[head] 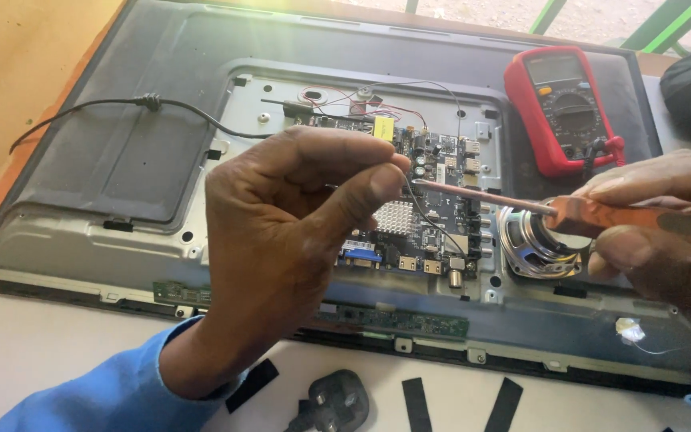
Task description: Reconnecting internal ribbon cables and wires to the circuit boards of a disassembled television during a repair process.
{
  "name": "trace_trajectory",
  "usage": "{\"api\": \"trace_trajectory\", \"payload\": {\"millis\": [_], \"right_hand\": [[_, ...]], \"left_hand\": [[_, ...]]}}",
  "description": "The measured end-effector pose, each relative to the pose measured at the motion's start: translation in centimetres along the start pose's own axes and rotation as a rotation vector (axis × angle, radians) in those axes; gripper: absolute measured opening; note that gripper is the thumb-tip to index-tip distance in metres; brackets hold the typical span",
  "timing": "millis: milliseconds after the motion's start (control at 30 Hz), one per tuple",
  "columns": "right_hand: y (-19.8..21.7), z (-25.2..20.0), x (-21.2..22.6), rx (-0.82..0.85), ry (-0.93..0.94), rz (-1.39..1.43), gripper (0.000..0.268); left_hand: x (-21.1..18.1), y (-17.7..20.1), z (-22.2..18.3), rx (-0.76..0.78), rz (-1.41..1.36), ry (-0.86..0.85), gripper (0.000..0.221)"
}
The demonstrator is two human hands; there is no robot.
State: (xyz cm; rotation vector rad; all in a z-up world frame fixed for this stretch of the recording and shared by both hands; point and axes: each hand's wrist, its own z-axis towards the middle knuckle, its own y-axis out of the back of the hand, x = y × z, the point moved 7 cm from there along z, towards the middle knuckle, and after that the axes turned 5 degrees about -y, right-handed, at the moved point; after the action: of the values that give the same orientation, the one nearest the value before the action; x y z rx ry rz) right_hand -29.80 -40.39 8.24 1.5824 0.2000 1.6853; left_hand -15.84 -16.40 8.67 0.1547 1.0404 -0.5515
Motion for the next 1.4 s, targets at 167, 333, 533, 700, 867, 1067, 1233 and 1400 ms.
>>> {"api": "trace_trajectory", "payload": {"millis": [167,333,533,700,867,1067,1233,1400], "right_hand": [[0.0,0.2,1.0,-0.010,-0.094,-0.060,0.039],[-0.6,-0.2,0.8,-0.011,-0.120,-0.024,0.038],[0.5,1.7,-9.1,0.032,0.328,-0.053,0.053],[-0.1,-1.0,-5.4,0.024,0.248,-0.098,0.048],[-0.2,-2.2,-1.5,0.006,0.165,-0.171,0.048],[-0.1,-3.4,-0.1,-0.014,0.167,-0.263,0.044],[-0.9,-4.9,1.1,-0.004,0.021,-0.212,0.041],[-1.6,-4.5,1.3,0.017,-0.368,-0.292,0.044]], "left_hand": [[0.5,-0.3,0.0,0.064,-0.028,0.041,0.014],[0.9,-0.3,0.1,0.072,-0.027,0.100,0.015],[1.4,-0.2,0.0,0.173,-0.214,0.192,0.021],[1.4,0.2,-0.6,0.280,-0.162,0.174,0.019],[1.8,0.6,-1.8,0.332,-0.054,0.290,0.018],[1.8,0.2,-3.9,0.409,0.092,0.252,0.013],[1.4,-1.2,-6.0,0.521,0.340,0.071,0.004],[2.8,-2.8,-8.2,0.718,0.435,-0.006,0.017]]}}
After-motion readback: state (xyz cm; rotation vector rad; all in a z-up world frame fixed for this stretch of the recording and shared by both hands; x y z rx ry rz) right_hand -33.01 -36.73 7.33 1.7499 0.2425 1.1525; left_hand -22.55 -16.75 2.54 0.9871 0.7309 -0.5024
